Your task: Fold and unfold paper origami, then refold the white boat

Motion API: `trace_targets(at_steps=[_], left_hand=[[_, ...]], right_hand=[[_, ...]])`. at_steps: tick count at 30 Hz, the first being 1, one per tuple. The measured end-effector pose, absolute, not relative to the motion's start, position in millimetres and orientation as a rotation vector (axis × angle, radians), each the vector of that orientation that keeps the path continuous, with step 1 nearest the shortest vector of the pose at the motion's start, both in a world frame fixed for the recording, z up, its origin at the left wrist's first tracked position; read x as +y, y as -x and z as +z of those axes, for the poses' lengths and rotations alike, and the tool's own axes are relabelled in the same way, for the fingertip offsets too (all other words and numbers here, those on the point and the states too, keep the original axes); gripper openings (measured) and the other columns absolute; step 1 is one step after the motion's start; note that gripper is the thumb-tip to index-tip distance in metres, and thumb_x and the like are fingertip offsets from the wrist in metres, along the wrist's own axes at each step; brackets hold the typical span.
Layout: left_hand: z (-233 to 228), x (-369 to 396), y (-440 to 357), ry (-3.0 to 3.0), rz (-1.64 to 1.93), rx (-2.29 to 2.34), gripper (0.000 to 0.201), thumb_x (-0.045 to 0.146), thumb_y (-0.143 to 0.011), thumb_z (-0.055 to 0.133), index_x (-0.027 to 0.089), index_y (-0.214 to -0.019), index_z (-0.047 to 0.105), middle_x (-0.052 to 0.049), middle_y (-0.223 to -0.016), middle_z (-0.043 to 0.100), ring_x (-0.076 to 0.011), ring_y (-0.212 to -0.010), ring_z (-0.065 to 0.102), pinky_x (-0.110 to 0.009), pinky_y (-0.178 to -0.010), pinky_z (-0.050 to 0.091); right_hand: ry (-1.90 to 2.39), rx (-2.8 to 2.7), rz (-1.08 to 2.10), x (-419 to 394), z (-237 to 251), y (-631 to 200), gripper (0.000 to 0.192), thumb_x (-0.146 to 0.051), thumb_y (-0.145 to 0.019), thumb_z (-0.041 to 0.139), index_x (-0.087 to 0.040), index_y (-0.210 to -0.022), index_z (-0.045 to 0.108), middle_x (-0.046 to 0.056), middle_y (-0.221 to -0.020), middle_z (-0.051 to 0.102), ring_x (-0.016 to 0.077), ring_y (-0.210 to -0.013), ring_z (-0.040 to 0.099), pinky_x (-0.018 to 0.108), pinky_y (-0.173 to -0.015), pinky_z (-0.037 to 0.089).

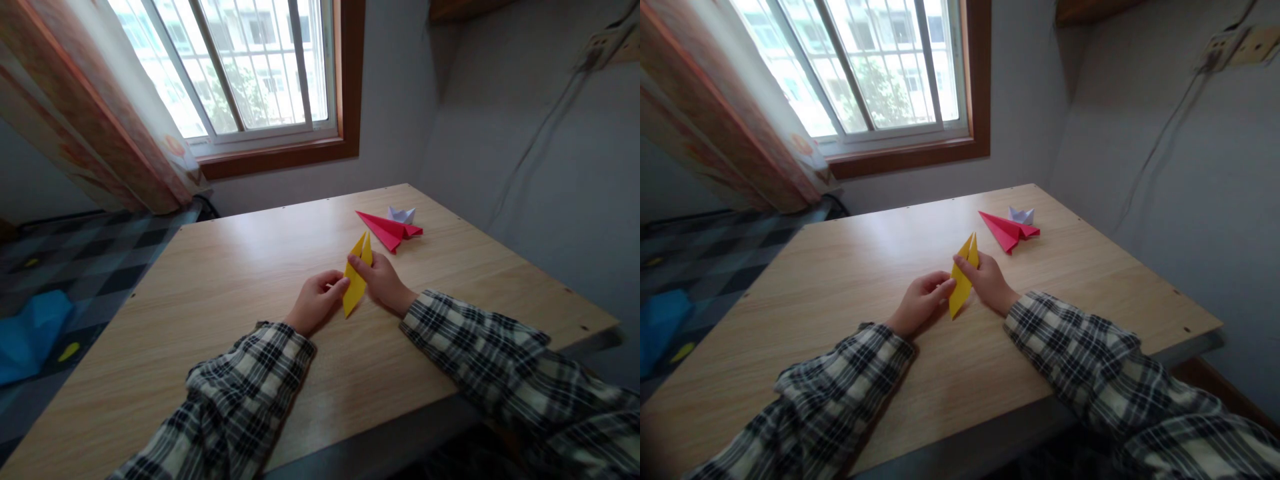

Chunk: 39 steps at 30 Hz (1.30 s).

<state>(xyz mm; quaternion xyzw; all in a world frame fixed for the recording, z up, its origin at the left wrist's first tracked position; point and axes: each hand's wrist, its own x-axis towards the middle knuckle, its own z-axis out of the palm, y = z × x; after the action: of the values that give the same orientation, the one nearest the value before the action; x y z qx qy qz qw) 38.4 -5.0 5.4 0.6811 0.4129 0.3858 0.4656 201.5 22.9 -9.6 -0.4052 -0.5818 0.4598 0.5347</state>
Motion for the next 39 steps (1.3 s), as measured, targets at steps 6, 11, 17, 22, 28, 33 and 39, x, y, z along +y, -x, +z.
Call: trace_targets(at_steps=[6, 11, 17, 22, 28, 33, 39], left_hand=[[-1, 2, -36, -1.351, 1.213, 1.035, 0.050, 0.055, -0.090, 0.044, 0.015, -0.066, 0.062, -0.007, -0.076, 0.065, -0.0149, -0.068, 0.056, -0.026, -0.062, 0.046], [4, 3, -35, -1.188, 1.261, 0.940, 0.022, 0.037, -0.081, 0.063, 0.019, -0.093, 0.066, -0.003, -0.090, 0.066, -0.0138, -0.079, 0.059, -0.023, -0.066, 0.048], [5, -1, -38, -1.080, 1.199, 0.749, 0.014, 0.021, -0.075, 0.063, 0.017, -0.088, 0.067, -0.001, -0.080, 0.065, -0.0130, -0.075, 0.060, -0.023, -0.070, 0.048], [5, -2, -37, -1.039, 1.190, 0.735, 0.015, 0.020, -0.074, 0.063, 0.018, -0.089, 0.066, -0.001, -0.082, 0.065, -0.0121, -0.072, 0.059, -0.024, -0.069, 0.047], [4, -1, -36, -1.013, 1.199, 0.714, 0.016, 0.016, -0.070, 0.064, 0.018, -0.086, 0.063, 0.000, -0.081, 0.062, -0.0114, -0.072, 0.057, -0.023, -0.067, 0.047], [2, 1, -36, -1.047, 1.229, 0.690, 0.020, 0.013, -0.069, 0.062, 0.020, -0.087, 0.061, 0.000, -0.089, 0.062, -0.0120, -0.077, 0.058, -0.024, -0.070, 0.047], [2, 1, -36, -1.045, 1.261, 0.671, 0.020, 0.011, -0.067, 0.063, 0.020, -0.084, 0.057, 0.001, -0.092, 0.062, -0.0107, -0.077, 0.057, -0.022, -0.069, 0.046]], right_hand=[[0.939, -1.443, 1.225, 20, -9, -201, 0.043, -0.059, -0.080, 0.063, -0.017, -0.075, 0.056, 0.000, -0.067, 0.054, 0.0123, -0.059, 0.049, 0.025, -0.052, 0.039], [0.837, -1.741, 1.434, 13, -2, -203, 0.043, -0.056, -0.080, 0.064, -0.013, -0.081, 0.063, 0.000, -0.068, 0.057, 0.0110, -0.060, 0.048, 0.024, -0.054, 0.037], [0.880, -1.818, 1.499, 12, 2, -204, 0.044, -0.055, -0.078, 0.067, -0.011, -0.082, 0.065, 0.000, -0.068, 0.057, 0.0100, -0.059, 0.047, 0.024, -0.053, 0.034], [0.868, -1.826, 1.541, 13, 1, -205, 0.044, -0.054, -0.079, 0.066, -0.011, -0.084, 0.066, 0.000, -0.069, 0.057, 0.0096, -0.059, 0.046, 0.023, -0.053, 0.033], [0.855, -1.817, 1.629, 13, 0, -207, 0.044, -0.055, -0.078, 0.067, -0.011, -0.081, 0.064, -0.001, -0.065, 0.054, 0.0084, -0.057, 0.044, 0.022, -0.050, 0.031], [0.859, -1.762, 1.712, 13, -1, -208, 0.044, -0.055, -0.077, 0.069, -0.012, -0.078, 0.062, -0.002, -0.064, 0.053, 0.0081, -0.056, 0.044, 0.022, -0.049, 0.031], [0.874, -1.763, 1.699, 14, -1, -207, 0.045, -0.055, -0.076, 0.069, -0.011, -0.079, 0.062, -0.002, -0.064, 0.053, 0.0080, -0.055, 0.043, 0.022, -0.049, 0.029]])
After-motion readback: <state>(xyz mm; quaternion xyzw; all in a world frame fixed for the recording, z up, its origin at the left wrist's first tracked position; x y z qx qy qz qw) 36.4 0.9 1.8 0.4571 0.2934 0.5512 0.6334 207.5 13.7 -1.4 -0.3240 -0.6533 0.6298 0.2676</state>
